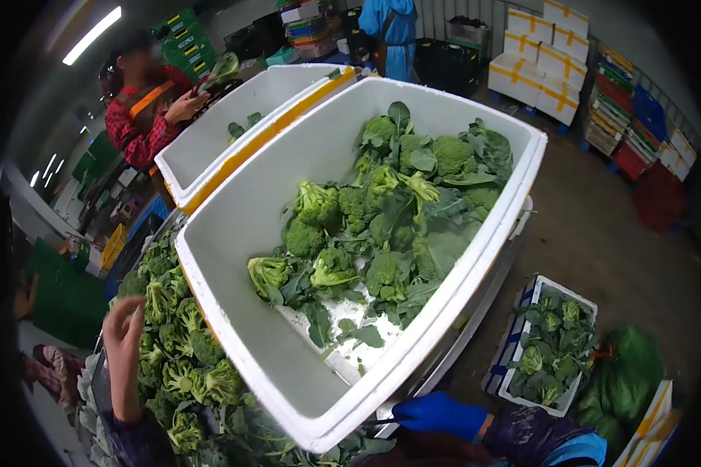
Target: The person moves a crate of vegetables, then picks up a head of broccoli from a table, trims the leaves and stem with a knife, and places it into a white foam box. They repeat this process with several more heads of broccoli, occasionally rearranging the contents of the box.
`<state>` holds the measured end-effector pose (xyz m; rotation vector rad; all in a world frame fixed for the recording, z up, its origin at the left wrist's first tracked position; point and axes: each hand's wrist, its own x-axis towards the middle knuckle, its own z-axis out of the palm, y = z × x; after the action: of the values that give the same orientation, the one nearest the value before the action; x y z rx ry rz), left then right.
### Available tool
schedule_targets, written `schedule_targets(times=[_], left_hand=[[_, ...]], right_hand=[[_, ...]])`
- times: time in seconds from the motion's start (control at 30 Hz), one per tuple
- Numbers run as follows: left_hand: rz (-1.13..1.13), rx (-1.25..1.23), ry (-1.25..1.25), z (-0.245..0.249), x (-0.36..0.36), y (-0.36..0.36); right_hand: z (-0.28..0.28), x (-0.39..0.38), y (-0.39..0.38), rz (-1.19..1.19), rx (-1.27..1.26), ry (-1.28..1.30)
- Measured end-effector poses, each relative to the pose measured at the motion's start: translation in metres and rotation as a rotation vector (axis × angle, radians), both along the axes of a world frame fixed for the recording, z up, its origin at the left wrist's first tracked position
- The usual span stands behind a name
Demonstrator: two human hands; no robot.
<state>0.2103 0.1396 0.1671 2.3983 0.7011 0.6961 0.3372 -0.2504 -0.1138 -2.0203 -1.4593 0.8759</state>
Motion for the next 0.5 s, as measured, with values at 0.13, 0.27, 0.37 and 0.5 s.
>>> schedule_targets(times=[0.13,0.27,0.37,0.5], left_hand=[[-0.185,0.112,0.054,0.003,0.096,-0.022],[-0.402,0.154,0.237,-0.010,0.176,-0.044],[-0.604,0.237,0.380,-0.034,0.222,-0.070],[-0.750,0.260,0.492,-0.077,0.266,-0.104]], right_hand=[[-0.023,0.022,-0.012,0.093,0.184,0.020],[-0.015,0.048,-0.024,0.054,0.178,0.194],[-0.015,0.059,-0.024,0.044,0.211,0.404],[0.003,0.075,-0.012,0.095,0.188,0.739]])
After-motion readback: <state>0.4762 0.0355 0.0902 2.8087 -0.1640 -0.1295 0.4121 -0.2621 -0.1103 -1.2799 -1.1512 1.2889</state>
